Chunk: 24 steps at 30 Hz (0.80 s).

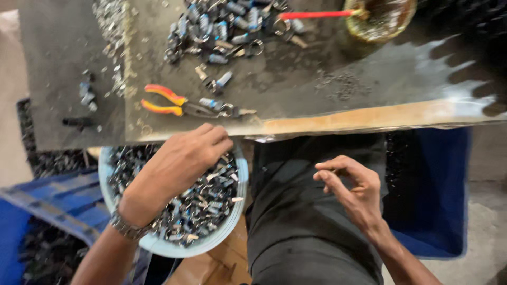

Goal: The person sits at a workbench applying a yellow grease from a container onto small lock plug components using a red brush, then presses and fits the parts together by hand and sets the finished assemblies on the bench. They repeatedly pick new components from a large bin and place completed ones aside.

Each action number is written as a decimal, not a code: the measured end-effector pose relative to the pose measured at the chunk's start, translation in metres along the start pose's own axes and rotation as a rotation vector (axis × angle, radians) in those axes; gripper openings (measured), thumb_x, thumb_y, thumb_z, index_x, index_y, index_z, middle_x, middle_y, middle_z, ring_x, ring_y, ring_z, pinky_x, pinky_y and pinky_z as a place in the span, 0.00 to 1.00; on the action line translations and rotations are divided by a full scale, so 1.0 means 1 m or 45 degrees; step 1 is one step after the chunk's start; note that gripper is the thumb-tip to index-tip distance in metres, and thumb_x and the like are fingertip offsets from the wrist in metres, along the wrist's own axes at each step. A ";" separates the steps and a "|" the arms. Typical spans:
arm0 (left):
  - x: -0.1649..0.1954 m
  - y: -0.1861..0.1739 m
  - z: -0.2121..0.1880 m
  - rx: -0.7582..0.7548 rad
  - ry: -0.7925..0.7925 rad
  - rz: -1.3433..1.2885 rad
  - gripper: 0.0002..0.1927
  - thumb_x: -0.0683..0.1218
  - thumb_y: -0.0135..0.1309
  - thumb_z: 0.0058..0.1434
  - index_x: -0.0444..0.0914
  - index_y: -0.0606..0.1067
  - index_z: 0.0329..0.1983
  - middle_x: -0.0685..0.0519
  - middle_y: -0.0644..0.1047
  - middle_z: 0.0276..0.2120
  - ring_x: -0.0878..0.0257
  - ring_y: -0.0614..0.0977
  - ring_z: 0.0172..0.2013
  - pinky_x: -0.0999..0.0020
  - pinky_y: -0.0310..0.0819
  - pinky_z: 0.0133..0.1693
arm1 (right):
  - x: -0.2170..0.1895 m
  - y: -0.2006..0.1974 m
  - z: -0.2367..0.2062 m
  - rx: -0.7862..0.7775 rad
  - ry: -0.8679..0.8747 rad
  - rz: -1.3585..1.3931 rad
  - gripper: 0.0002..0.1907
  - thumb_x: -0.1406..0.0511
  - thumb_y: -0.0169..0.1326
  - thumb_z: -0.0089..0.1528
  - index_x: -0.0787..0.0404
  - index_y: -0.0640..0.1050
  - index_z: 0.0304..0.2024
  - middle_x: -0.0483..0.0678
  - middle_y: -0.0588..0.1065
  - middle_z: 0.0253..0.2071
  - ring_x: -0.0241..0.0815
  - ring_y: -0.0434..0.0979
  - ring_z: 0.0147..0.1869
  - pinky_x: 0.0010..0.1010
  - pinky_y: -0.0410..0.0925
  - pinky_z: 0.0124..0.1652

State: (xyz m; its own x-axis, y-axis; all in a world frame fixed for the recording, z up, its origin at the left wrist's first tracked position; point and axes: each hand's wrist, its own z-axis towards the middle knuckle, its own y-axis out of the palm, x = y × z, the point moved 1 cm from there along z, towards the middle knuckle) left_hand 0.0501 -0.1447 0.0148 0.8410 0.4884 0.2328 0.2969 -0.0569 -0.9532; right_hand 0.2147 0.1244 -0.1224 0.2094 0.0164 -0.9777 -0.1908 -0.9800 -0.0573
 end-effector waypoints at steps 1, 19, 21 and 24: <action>0.000 0.000 0.008 0.053 0.011 -0.009 0.15 0.37 0.52 0.51 0.35 0.76 0.44 0.50 0.74 0.42 0.54 0.78 0.46 0.61 0.75 0.43 | -0.002 -0.002 0.000 0.004 -0.010 -0.003 0.07 0.72 0.59 0.62 0.67 0.82 0.43 0.48 0.81 0.34 0.30 0.77 0.31 0.21 0.71 0.30; 0.029 0.054 0.135 0.678 0.007 -0.118 0.17 0.36 0.56 0.56 0.39 0.80 0.49 0.53 0.76 0.43 0.56 0.76 0.45 0.61 0.69 0.47 | 0.005 -0.008 -0.013 0.093 0.055 -0.064 0.06 0.71 0.59 0.61 0.65 0.83 0.41 0.45 0.82 0.30 0.30 0.77 0.29 0.20 0.71 0.30; 0.032 0.058 0.128 0.689 0.029 -0.082 0.16 0.38 0.57 0.58 0.38 0.79 0.50 0.52 0.75 0.43 0.57 0.76 0.45 0.61 0.67 0.49 | 0.006 -0.011 -0.013 0.120 0.057 -0.063 0.06 0.71 0.59 0.61 0.65 0.83 0.41 0.45 0.82 0.31 0.30 0.77 0.29 0.20 0.71 0.30; 0.036 0.063 0.114 0.704 0.003 -0.094 0.19 0.36 0.57 0.55 0.36 0.79 0.52 0.52 0.75 0.44 0.56 0.76 0.46 0.60 0.67 0.51 | 0.006 -0.016 -0.012 0.146 0.033 -0.076 0.06 0.71 0.59 0.61 0.65 0.83 0.41 0.45 0.82 0.31 0.30 0.77 0.29 0.20 0.71 0.29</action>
State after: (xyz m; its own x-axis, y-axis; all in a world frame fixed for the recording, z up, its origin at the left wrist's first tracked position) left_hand 0.0474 -0.0310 -0.0585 0.8284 0.4715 0.3024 0.0740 0.4430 -0.8935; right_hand 0.2306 0.1374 -0.1252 0.2481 0.0678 -0.9664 -0.2854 -0.9482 -0.1398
